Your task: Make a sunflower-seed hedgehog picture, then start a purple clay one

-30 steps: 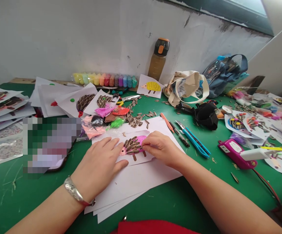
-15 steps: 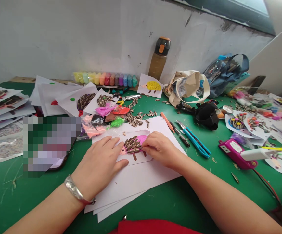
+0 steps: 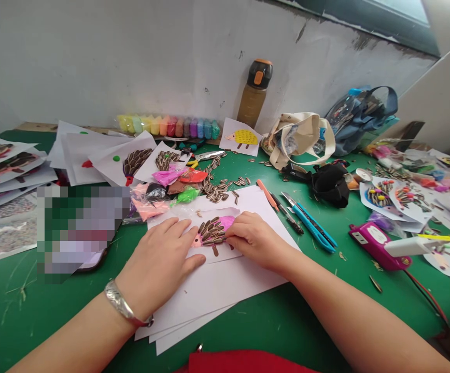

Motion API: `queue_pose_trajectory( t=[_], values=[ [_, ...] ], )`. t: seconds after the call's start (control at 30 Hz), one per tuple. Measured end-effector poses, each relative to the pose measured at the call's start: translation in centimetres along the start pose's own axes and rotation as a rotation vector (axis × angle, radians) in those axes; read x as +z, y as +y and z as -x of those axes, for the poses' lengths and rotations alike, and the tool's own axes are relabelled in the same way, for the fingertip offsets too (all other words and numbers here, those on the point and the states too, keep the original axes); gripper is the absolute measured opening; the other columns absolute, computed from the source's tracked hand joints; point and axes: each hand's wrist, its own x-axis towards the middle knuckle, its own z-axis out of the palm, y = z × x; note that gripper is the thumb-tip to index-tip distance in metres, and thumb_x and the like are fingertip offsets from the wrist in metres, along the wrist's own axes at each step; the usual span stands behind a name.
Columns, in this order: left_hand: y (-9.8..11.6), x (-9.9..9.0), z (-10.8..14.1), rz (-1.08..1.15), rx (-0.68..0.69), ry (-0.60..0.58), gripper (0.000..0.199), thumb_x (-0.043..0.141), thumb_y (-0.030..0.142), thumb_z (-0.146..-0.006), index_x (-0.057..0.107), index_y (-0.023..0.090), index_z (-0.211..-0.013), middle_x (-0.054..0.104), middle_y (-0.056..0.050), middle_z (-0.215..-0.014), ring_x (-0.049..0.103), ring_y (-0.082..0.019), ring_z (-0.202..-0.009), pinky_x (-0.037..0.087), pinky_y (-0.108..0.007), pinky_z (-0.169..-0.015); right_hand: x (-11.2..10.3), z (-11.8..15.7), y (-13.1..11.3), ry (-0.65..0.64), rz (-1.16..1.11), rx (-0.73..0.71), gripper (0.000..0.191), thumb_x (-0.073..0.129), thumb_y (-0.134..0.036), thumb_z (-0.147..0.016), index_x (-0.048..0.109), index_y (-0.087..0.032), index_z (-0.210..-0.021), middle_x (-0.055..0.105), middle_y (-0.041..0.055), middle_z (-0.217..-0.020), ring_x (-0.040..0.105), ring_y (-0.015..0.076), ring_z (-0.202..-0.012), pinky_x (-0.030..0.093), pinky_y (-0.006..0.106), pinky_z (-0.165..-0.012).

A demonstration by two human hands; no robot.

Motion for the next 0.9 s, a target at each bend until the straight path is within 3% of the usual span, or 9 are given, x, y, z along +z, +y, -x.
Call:
queue_pose_trajectory(
  t=[0.2,0.33,0.9],
  values=[
    [0.0,0.0,0.0,0.000,-0.009,-0.011,0.033,0.059,0.036,-0.090,0.063,0.016,-0.117,0.062,-0.011,-0.118,0.053,-0.032,-0.114,0.044,-0.048,-0.098,-1.1,0.3,0.2,0.000,0.049,0.105,0.007,0.065,-0.021,-0.087,0.069,-0.019,-0.081,0.065,0.0031,-0.081,0.053,0.0185,-0.081,0.037,0.032,-0.075],
    [0.0,-0.2,0.1,-0.008,-0.011,-0.021,0.031,0.058,0.035,-0.090,0.064,0.017,-0.114,0.063,-0.011,-0.115,0.054,-0.031,-0.112,0.044,-0.047,-0.097,-1.2,0.4,0.0,-0.040,0.079,0.098,0.014,0.060,-0.013,-0.087,0.068,-0.019,-0.077,0.065,0.0023,-0.077,0.052,0.0177,-0.079,0.035,0.031,-0.074],
    [0.1,-0.1,-0.1,0.013,-0.018,-0.017,0.036,0.061,0.034,-0.088,0.064,0.014,-0.118,0.063,-0.013,-0.119,0.054,-0.033,-0.116,0.044,-0.050,-0.100,-0.7,0.2,0.2,-0.057,0.072,0.085,0.016,0.060,-0.016,-0.090,0.069,-0.019,-0.078,0.066,0.0028,-0.077,0.054,0.0180,-0.080,0.037,0.031,-0.074]
  ],
)
